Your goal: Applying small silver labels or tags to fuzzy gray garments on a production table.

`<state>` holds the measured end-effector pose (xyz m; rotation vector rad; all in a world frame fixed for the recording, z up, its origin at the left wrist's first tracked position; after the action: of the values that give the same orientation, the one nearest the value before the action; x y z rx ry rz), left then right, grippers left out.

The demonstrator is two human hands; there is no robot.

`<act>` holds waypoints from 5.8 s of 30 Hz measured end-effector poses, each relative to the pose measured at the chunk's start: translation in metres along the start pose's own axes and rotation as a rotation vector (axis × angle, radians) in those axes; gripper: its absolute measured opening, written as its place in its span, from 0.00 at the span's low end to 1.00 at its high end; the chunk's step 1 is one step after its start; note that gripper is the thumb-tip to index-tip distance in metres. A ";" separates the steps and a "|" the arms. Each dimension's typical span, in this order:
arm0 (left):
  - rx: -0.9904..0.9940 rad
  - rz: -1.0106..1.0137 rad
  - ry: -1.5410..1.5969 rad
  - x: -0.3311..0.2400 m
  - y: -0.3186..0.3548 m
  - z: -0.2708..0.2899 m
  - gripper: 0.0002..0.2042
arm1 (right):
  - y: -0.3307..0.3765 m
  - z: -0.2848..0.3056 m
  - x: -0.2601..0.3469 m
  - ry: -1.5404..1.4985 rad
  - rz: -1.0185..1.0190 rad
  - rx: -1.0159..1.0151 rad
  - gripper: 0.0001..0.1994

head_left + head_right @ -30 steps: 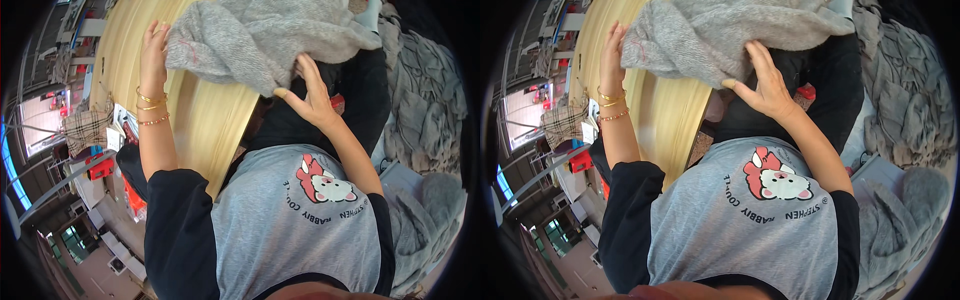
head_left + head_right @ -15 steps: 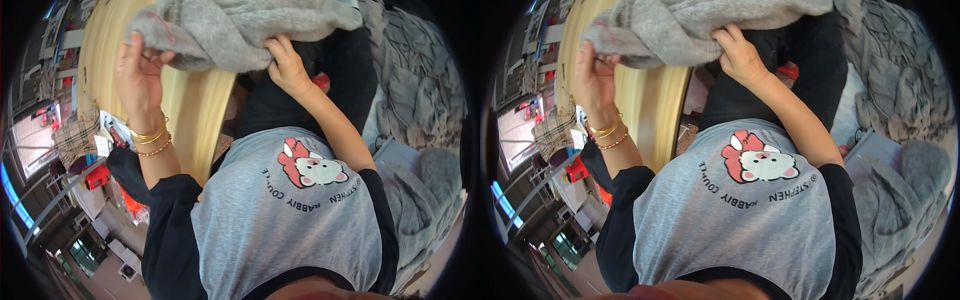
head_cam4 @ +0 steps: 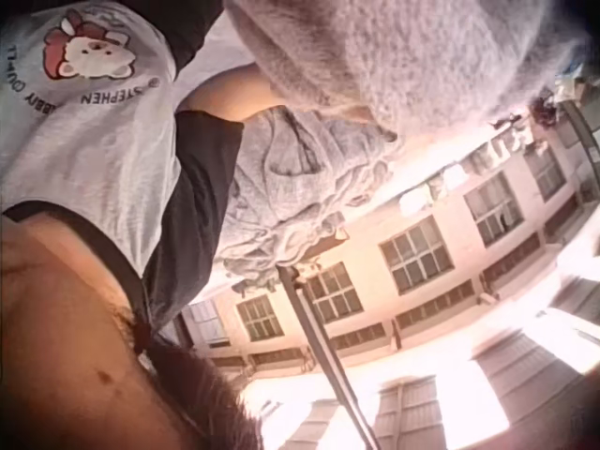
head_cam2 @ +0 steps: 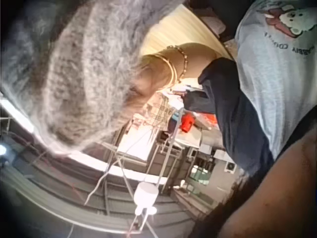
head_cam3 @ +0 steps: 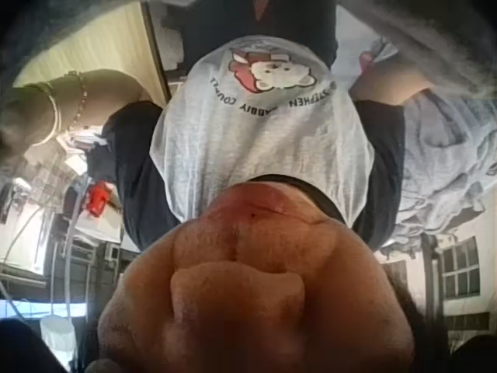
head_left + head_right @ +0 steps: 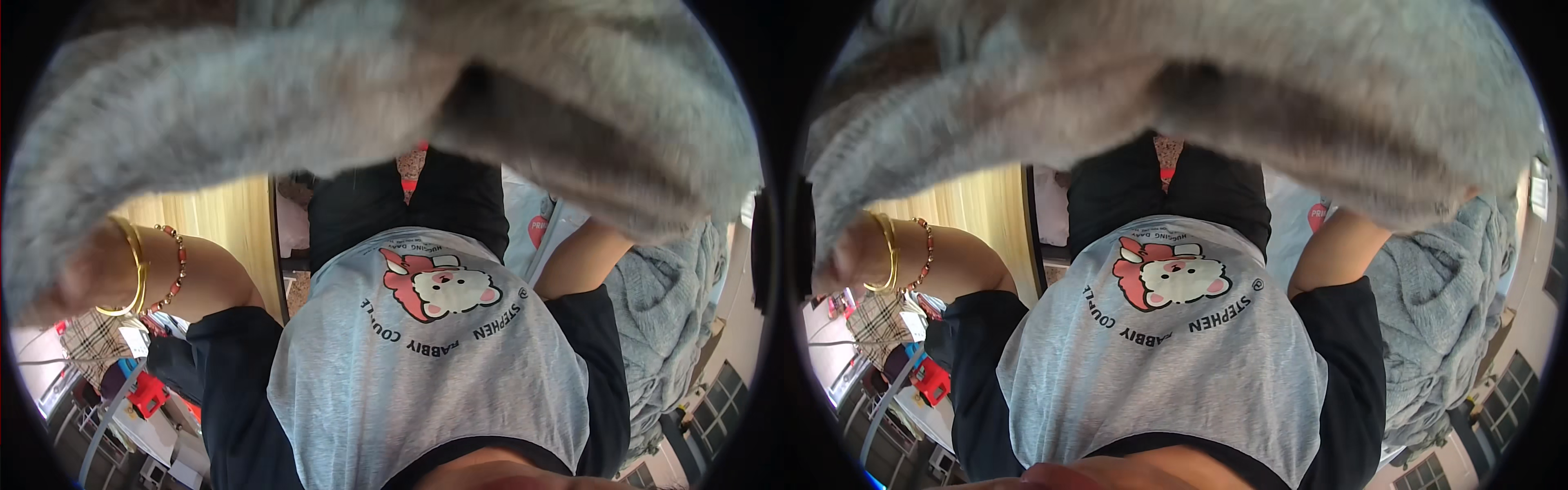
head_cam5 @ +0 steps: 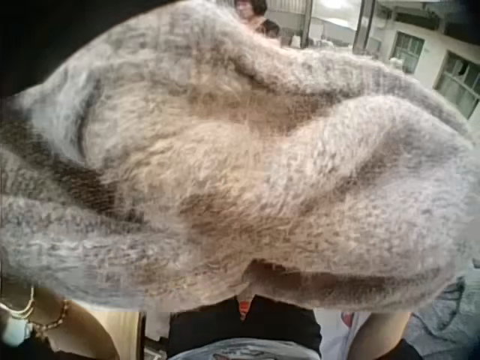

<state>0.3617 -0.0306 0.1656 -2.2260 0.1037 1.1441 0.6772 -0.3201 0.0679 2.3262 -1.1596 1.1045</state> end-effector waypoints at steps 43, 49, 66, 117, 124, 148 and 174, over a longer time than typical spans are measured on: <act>0.134 0.662 -0.428 0.161 0.131 -0.057 0.07 | 0.054 -0.047 -0.098 1.078 0.365 0.860 0.16; 0.078 0.814 -0.226 0.169 0.143 -0.064 0.08 | 0.038 -0.032 -0.099 1.029 0.752 0.660 0.13; 0.089 0.885 -0.181 0.162 0.155 -0.056 0.09 | 0.033 -0.020 -0.100 1.002 0.858 0.568 0.13; 0.148 0.360 -0.523 0.157 0.160 -0.036 0.12 | -0.019 -0.025 -0.116 0.909 -0.177 0.811 0.11; 0.245 0.244 -0.581 0.151 0.157 -0.038 0.12 | -0.019 -0.024 -0.114 0.871 -0.089 0.893 0.09; 0.414 -0.118 -0.662 0.145 0.160 -0.042 0.14 | 0.004 -0.011 -0.104 0.871 0.177 0.841 0.11; 0.285 -0.219 -0.669 0.154 0.158 -0.045 0.14 | 0.027 -0.022 -0.103 0.921 0.345 0.711 0.12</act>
<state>0.4357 -0.1510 -0.0093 -1.4796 -0.2342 1.5691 0.6072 -0.2689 0.0026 1.5619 -0.8563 2.6583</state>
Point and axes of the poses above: each hand's wrist, its own y-axis away from the middle knuckle, its own z-axis out of the back of the hand, x = y × z, the point moved 1 cm from there along -y, towards the middle knuckle, and after that the axes turned 14 degrees about -x, right-handed, at the moved point
